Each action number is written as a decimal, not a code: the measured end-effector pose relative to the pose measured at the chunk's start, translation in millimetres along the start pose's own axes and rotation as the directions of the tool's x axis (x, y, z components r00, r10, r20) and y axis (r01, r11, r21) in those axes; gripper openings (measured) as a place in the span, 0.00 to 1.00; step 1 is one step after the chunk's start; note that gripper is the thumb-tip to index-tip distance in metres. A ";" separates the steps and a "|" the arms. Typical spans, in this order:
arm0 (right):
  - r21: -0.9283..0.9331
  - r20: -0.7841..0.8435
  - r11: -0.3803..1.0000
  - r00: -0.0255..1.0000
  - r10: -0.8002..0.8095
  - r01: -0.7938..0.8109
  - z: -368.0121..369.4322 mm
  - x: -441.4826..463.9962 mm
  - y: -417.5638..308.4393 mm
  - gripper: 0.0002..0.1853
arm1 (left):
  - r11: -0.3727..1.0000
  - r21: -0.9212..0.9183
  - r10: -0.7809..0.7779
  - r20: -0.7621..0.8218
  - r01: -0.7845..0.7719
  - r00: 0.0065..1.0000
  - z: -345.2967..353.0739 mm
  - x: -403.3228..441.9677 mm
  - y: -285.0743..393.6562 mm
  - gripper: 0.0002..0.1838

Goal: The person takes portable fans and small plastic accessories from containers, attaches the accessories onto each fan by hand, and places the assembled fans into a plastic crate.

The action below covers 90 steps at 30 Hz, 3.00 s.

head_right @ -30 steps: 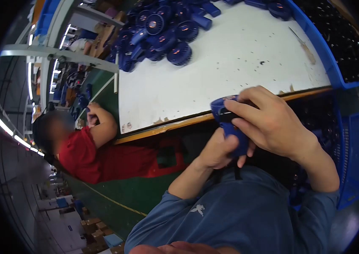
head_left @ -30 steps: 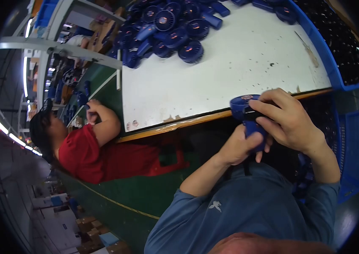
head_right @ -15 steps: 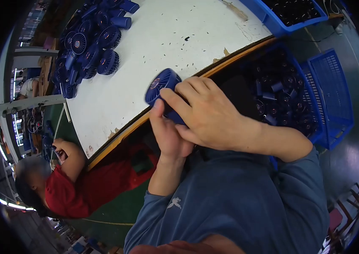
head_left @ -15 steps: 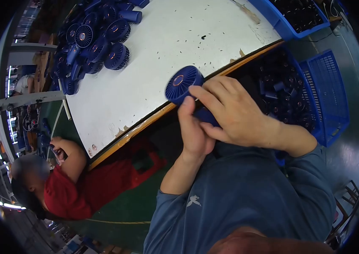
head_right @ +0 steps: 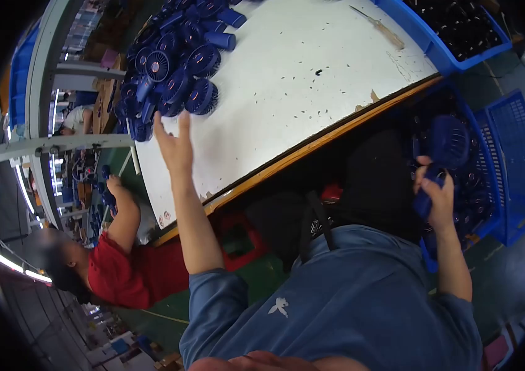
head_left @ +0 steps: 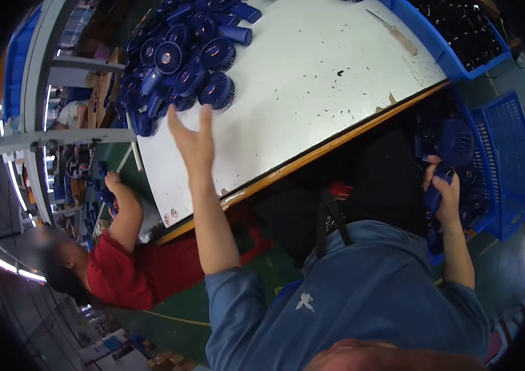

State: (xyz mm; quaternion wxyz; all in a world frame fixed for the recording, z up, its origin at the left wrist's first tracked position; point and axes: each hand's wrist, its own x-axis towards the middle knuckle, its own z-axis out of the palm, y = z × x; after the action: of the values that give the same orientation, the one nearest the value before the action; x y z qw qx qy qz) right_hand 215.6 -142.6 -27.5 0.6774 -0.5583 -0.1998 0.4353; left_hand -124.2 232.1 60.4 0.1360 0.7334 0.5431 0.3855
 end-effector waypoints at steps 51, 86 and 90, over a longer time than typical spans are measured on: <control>-0.415 -0.098 0.906 0.987 -0.129 0.077 -62.7 20.0 46.3 0.14 | 0.859 -0.502 -0.062 0.093 0.101 0.994 -21.4 -13.1 83.7 0.43; -0.555 0.827 0.579 0.468 0.310 0.597 108.9 63.4 -146.3 0.21 | 0.014 -0.606 0.326 0.755 0.795 0.569 65.4 -189.0 168.4 0.45; -0.825 0.480 -0.044 0.658 -0.580 0.563 52.8 150.4 -191.3 0.13 | -0.219 -0.631 0.408 0.634 0.745 0.657 56.9 -182.2 147.1 0.29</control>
State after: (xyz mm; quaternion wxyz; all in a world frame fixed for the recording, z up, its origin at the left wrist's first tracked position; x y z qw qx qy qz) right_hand 327.2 10.8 133.6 0.3189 -0.7078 -0.6221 -0.1012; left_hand -2.4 25.5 37.3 0.8972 0.3151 0.0490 0.3055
